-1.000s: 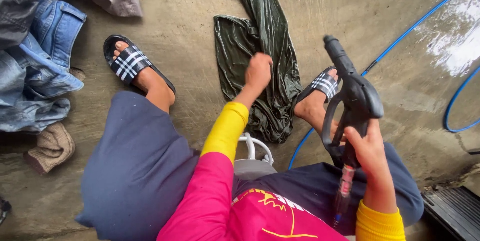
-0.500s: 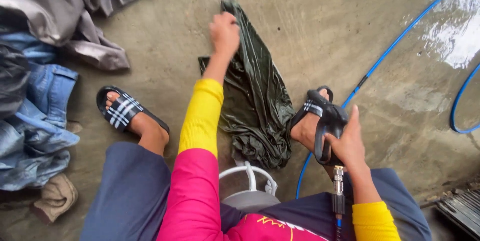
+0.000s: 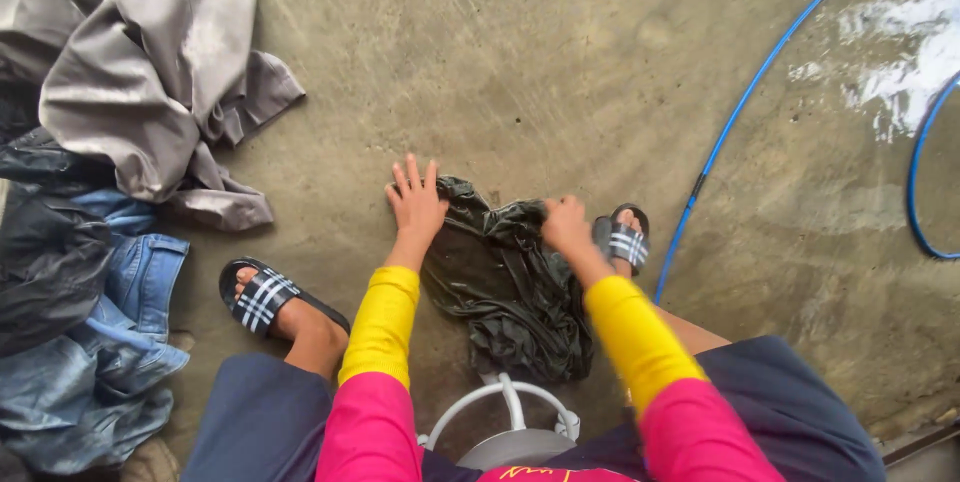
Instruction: Washing various items of clothing and blankets by spreading them on the floor and spraying them with a high-pressure water gun.
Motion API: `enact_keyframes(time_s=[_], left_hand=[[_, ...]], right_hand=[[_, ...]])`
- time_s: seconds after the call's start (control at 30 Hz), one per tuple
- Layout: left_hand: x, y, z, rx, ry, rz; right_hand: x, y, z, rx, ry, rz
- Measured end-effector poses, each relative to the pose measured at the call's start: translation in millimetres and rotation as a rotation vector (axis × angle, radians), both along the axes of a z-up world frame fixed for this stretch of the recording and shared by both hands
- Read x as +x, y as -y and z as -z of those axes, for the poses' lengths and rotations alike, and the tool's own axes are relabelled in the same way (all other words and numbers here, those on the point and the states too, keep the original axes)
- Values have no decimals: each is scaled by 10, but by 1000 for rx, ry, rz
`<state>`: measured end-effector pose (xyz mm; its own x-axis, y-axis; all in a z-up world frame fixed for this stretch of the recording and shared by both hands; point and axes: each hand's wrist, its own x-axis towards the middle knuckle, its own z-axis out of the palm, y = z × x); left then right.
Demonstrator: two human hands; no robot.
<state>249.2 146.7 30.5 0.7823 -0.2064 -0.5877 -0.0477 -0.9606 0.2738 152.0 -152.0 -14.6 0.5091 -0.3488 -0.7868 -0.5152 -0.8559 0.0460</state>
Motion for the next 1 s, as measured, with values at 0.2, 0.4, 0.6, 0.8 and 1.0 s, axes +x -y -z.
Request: enact_keyframes(time_s=[0.2, 0.4, 0.6, 0.8, 1.0], left_hand=[[-1287, 146, 702, -58, 376, -45], [-2018, 778, 464, -411, -112, -940], [-1089, 1256, 332, -814, -165, -1328], [962, 1177, -2887, -1504, 128, -1042], [1098, 535, -5452, -1457, 548, -537]], right_hand=[[-888, -1179, 462, 50, 269, 689], [-2079, -1311, 1195, 127, 244, 1010], [-346, -1233, -252, 278, 683, 789], [1611, -1099, -2466, 392, 1237, 583], [2390, -1434, -5576, 1413, 1818, 948]])
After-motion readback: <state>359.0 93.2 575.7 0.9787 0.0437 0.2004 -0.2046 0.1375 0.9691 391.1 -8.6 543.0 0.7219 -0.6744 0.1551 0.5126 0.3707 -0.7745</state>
